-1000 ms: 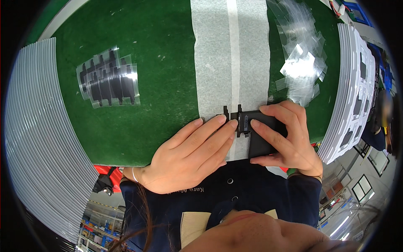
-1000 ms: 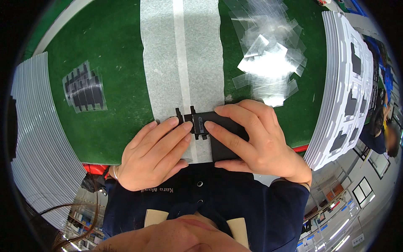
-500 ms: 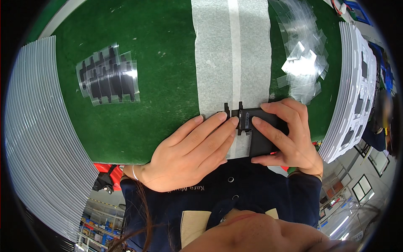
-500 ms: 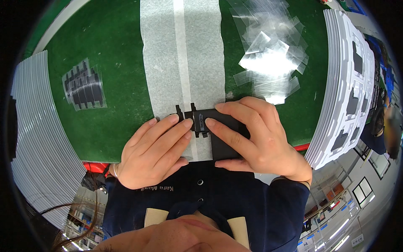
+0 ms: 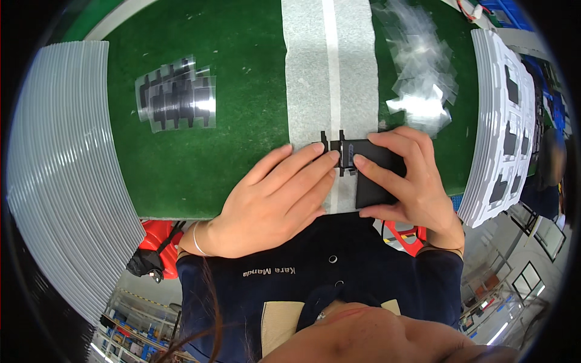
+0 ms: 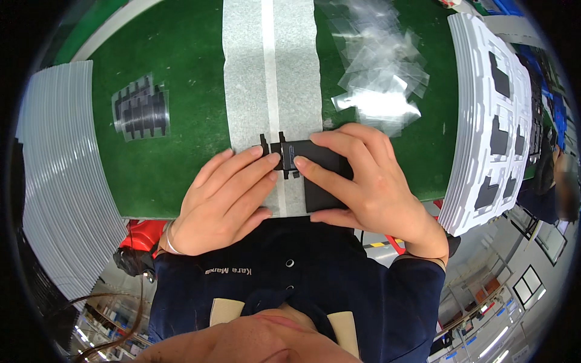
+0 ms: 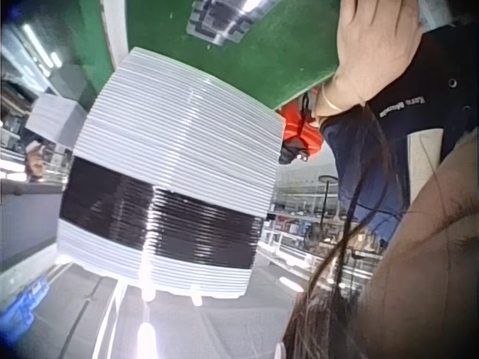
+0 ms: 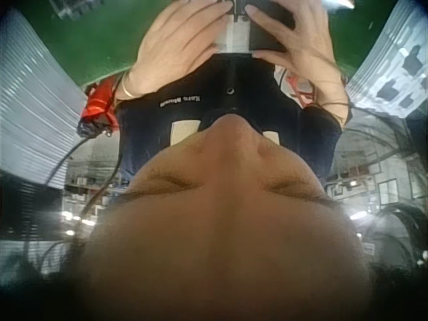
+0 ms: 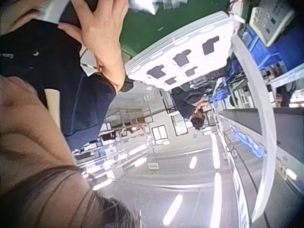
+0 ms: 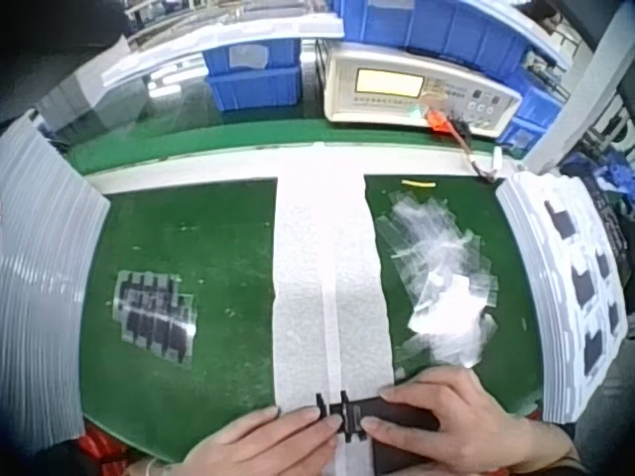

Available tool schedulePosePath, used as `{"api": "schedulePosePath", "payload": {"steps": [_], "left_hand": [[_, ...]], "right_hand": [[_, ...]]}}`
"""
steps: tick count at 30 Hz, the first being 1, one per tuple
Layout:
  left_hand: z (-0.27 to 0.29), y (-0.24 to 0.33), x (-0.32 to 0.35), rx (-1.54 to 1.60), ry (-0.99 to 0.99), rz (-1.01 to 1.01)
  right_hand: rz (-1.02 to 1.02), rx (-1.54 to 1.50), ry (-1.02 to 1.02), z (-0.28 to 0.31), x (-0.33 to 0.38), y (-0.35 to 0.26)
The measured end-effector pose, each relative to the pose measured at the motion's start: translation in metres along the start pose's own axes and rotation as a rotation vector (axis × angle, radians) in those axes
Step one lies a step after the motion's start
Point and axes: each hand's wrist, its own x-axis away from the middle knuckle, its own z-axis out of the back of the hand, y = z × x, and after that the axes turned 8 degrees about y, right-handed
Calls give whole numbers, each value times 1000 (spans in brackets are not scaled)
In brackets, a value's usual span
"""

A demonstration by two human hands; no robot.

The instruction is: Assembling small plastic housings and metal clips at a manufacturing workstation.

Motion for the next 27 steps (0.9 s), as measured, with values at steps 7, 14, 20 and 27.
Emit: {"api": "schedulePosePath", "payload": {"steps": [7, 14, 20, 27], "left_hand": [[-21, 9, 21, 177, 613, -58], [-36, 35, -1, 629, 783, 73], [-44, 44, 0, 1185, 697, 177], [-48, 52, 9, 890, 678, 223]], "right_hand": [[-95, -117, 274, 2, 6, -18], [-291, -823, 438, -7, 10, -25], [-225, -1080, 543, -30, 16, -36], [-68, -908, 591, -21, 20, -17]]}}
